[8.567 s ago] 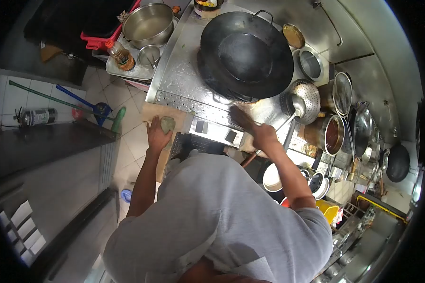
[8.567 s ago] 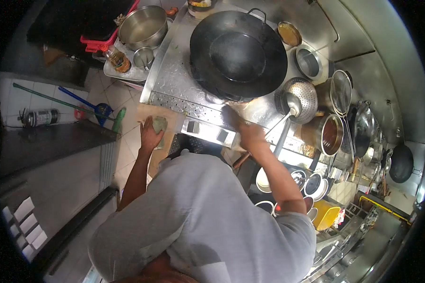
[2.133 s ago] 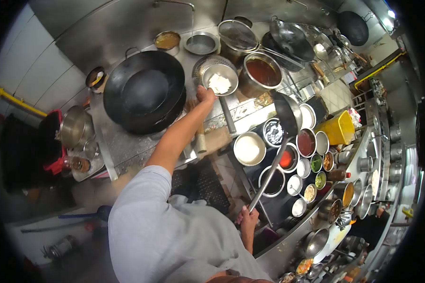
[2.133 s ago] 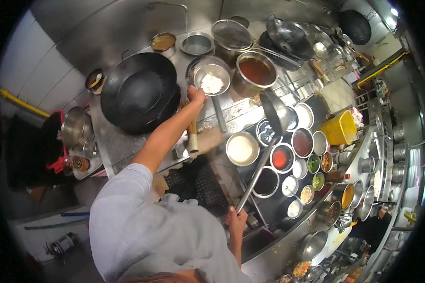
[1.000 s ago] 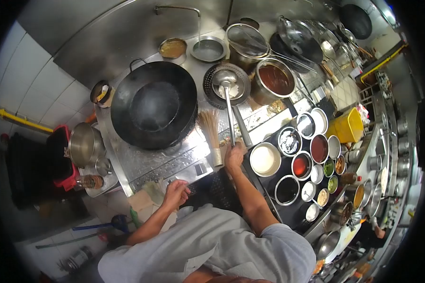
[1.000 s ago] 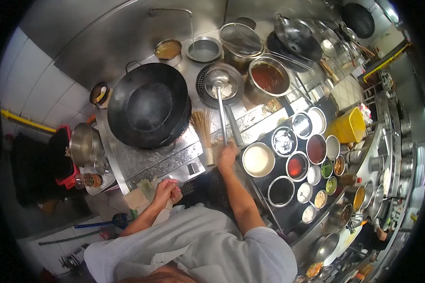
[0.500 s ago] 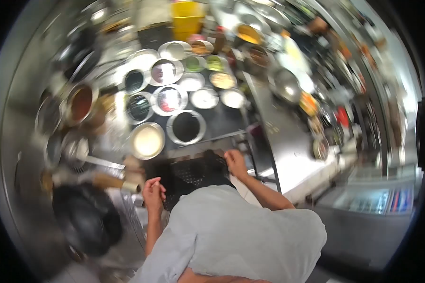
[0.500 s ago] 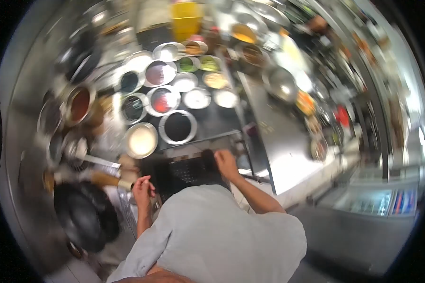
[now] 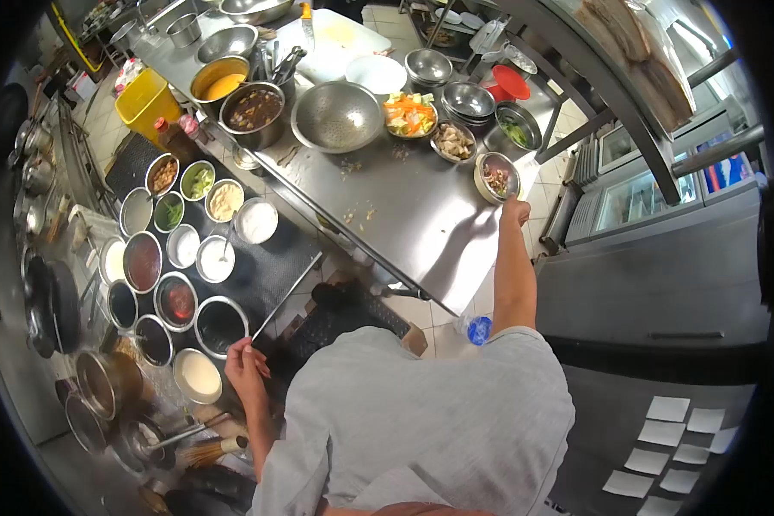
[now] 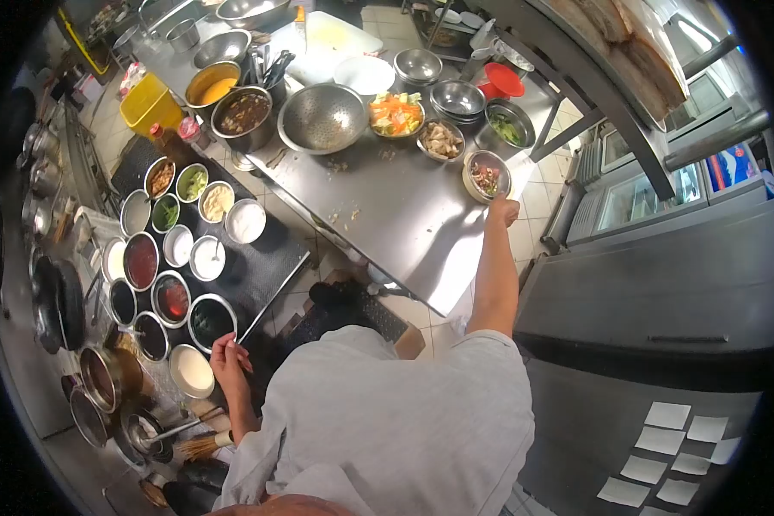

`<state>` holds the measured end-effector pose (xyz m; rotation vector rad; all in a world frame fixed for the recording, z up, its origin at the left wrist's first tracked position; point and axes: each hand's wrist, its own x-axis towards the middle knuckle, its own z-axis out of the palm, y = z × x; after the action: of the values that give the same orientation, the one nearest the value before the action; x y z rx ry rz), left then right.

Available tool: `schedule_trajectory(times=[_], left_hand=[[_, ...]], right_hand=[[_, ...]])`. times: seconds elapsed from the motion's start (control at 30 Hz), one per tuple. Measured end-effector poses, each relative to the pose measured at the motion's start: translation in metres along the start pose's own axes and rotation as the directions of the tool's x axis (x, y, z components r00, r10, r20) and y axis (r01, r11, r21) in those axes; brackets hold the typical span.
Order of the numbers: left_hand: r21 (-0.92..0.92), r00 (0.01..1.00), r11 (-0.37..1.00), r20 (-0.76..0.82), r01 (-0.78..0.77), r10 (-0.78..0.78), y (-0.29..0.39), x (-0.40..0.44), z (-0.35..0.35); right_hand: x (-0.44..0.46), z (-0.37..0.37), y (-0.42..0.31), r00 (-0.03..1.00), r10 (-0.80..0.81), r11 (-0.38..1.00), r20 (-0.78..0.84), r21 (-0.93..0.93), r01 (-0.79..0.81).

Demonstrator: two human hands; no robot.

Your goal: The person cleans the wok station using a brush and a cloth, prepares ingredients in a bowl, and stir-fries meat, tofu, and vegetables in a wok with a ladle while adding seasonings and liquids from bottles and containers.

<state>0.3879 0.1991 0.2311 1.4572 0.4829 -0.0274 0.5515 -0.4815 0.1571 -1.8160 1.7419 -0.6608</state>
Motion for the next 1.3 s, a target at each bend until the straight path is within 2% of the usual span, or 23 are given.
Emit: schedule_trajectory(times=[0.07, 0.1, 0.17, 0.27, 0.4, 0.47, 0.63, 0.7, 0.73, 0.8, 0.83, 0.93, 1.07, 1.17, 1.23, 1.3], left_hand=[[0.024, 0.999, 1.0, 0.03, -0.011, 0.01, 0.011, 0.013, 0.019], [0.025, 0.999, 1.0, 0.035, -0.01, 0.009, 0.014, 0.019, 0.027], [0.015, 0.999, 1.0, 0.051, -0.008, 0.008, 0.021, 0.03, 0.04], [0.019, 0.996, 0.999, 0.087, -0.028, 0.026, 0.02, 0.042, 0.053], [-0.006, 0.992, 1.0, 0.126, -0.004, 0.004, 0.014, 0.051, 0.065], [-0.007, 0.987, 1.0, 0.159, 0.007, -0.006, 0.013, 0.051, 0.068], [0.026, 0.982, 0.999, 0.185, 0.023, -0.027, 0.007, 0.048, 0.067], [0.013, 0.98, 0.998, 0.187, 0.067, -0.068, 0.005, 0.046, 0.064], [0.021, 0.979, 0.998, 0.194, 0.056, -0.059, 0.004, 0.046, 0.062], [0.034, 0.98, 0.997, 0.186, 0.062, -0.068, 0.006, 0.044, 0.059], [0.046, 0.98, 0.997, 0.182, 0.068, -0.075, 0.007, 0.043, 0.057], [0.021, 0.982, 0.997, 0.169, 0.078, -0.08, 0.011, 0.043, 0.054], [-0.004, 0.983, 0.997, 0.167, 0.078, -0.076, 0.009, 0.048, 0.048], [-0.013, 0.981, 0.997, 0.179, 0.08, -0.076, 0.007, 0.054, 0.05], [-0.005, 0.975, 0.998, 0.214, 0.058, -0.055, 0.008, 0.057, 0.052], [-0.017, 0.97, 0.999, 0.239, 0.049, -0.044, 0.012, 0.062, 0.056]], right_hand=[[0.019, 0.007, -0.001, 0.999, -0.047, 0.989, -0.022, -0.142, 0.043], [0.03, 0.01, 0.001, 0.999, -0.043, 0.989, -0.026, -0.143, 0.039], [0.053, 0.021, 0.009, 0.993, 0.042, 0.991, 0.113, -0.13, -0.027], [0.078, 0.039, 0.03, 0.998, 0.016, 0.984, 0.06, -0.175, -0.005], [0.052, 0.028, 0.031, 0.999, -0.013, 0.976, 0.047, -0.216, 0.023], [0.031, 0.016, 0.033, 0.98, -0.055, 0.98, 0.19, -0.179, 0.089], [-0.031, 0.005, 0.056, 0.963, -0.117, 0.967, 0.241, -0.194, 0.166], [-0.072, -0.005, 0.058, 0.961, -0.151, 0.982, 0.23, -0.073, 0.172], [-0.093, -0.017, 0.05, 0.96, -0.151, 0.982, 0.235, -0.076, 0.174], [-0.13, -0.034, 0.033, 0.94, -0.044, 0.994, 0.338, 0.104, 0.009], [-0.139, -0.033, 0.034, 0.939, -0.047, 0.995, 0.341, 0.104, 0.012], [-0.167, -0.04, 0.03, 0.899, -0.064, 0.962, 0.433, 0.266, -0.06], [-0.185, -0.042, 0.021, 0.874, -0.055, 0.972, 0.483, 0.225, -0.063], [-0.192, -0.044, 0.017, 0.862, -0.084, 0.986, 0.499, 0.168, -0.001], [-0.192, -0.046, 0.013, 0.878, -0.143, 0.99, 0.457, 0.064, 0.128], [-0.18, -0.04, 0.016, 0.862, -0.127, 0.99, 0.49, 0.01, 0.14]])
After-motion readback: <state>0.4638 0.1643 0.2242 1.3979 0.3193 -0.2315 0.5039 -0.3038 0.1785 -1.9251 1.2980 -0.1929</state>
